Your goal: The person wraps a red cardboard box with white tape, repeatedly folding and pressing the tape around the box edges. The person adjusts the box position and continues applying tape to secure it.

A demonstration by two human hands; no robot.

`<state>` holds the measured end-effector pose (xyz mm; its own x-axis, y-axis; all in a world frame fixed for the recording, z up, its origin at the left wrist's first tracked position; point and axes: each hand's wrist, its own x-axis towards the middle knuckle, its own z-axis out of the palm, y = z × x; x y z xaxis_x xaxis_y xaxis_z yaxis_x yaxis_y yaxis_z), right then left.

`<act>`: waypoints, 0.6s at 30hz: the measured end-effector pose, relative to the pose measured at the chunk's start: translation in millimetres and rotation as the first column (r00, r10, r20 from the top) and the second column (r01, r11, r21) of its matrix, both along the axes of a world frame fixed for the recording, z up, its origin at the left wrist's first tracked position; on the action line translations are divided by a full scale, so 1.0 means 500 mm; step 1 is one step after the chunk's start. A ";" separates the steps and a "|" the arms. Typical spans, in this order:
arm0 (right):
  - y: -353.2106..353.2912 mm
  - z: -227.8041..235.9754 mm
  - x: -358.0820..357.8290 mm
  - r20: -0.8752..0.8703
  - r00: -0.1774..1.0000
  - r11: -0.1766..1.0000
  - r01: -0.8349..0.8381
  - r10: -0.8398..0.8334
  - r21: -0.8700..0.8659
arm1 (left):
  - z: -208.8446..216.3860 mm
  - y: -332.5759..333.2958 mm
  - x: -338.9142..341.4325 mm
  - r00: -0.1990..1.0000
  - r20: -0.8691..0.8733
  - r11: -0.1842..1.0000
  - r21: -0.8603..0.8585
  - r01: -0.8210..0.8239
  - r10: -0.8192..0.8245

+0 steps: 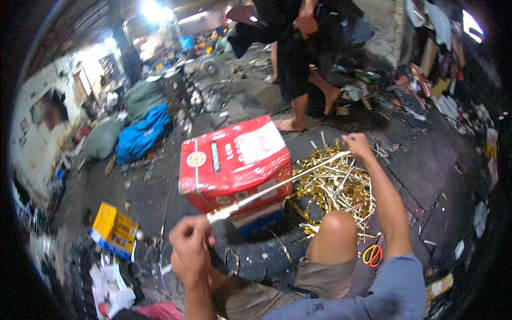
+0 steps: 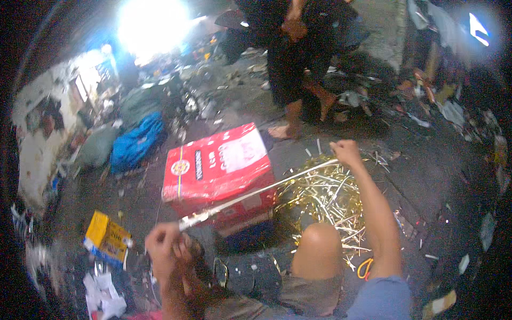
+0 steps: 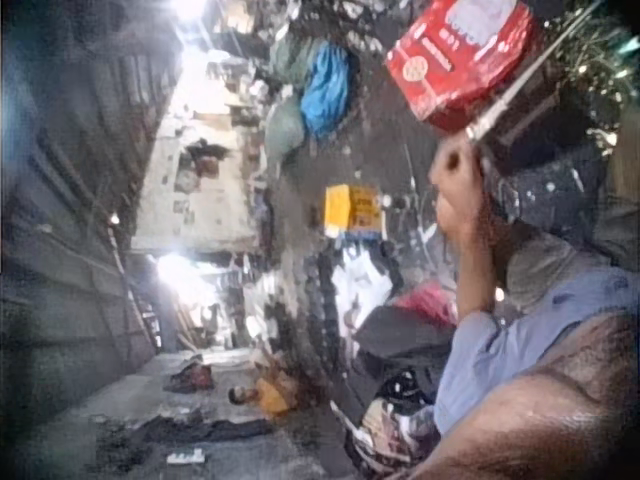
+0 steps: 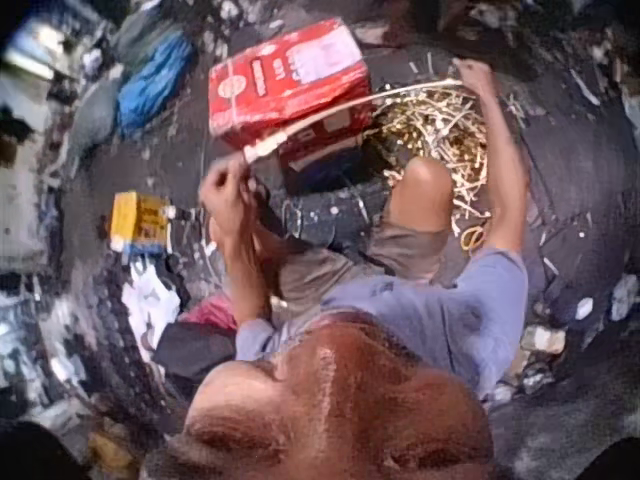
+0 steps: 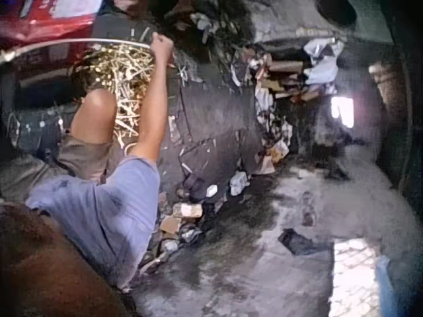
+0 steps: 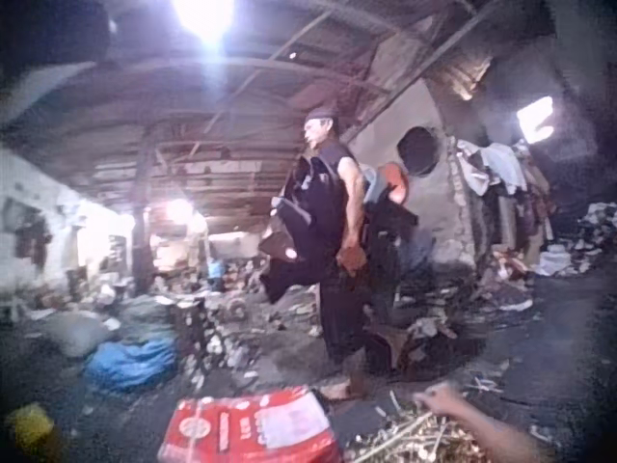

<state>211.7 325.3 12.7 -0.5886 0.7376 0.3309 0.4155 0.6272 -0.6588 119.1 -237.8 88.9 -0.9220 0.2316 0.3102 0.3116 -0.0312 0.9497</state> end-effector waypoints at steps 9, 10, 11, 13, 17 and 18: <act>-0.058 -0.094 0.132 -0.269 0.952 0.759 -0.068 -0.144 -0.647 | -0.012 0.077 -0.198 0.970 0.160 0.955 0.264 0.135 -0.182; -0.062 -0.076 0.139 -0.334 0.928 0.759 -0.098 -0.164 -0.644 | -0.013 0.071 -0.201 0.975 0.131 0.965 0.215 0.151 -0.181; -0.061 -0.066 0.150 -0.395 0.898 0.759 -0.120 -0.192 -0.640 | -0.019 0.070 -0.204 0.976 0.105 0.972 0.164 0.171 -0.190; -0.058 -0.045 0.162 -0.482 0.844 0.790 -0.122 -0.236 -0.601 | -0.020 0.071 -0.197 0.983 0.044 0.982 0.073 0.174 -0.177; -0.025 -0.006 0.211 -0.426 0.904 0.918 -0.155 -0.017 -0.365 | -0.028 0.078 -0.192 0.974 -0.041 0.967 0.119 0.226 -0.222; -0.021 -0.008 0.230 -0.184 0.982 0.984 -0.077 0.046 -0.163 | -0.026 0.082 -0.189 0.968 -0.058 0.960 0.130 0.249 -0.243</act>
<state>326.5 314.8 8.5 -0.5772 0.7560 0.3088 0.2457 0.5214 -0.8172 24.6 -196.6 76.0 -0.8277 0.4031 0.3904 0.3164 -0.2393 0.9180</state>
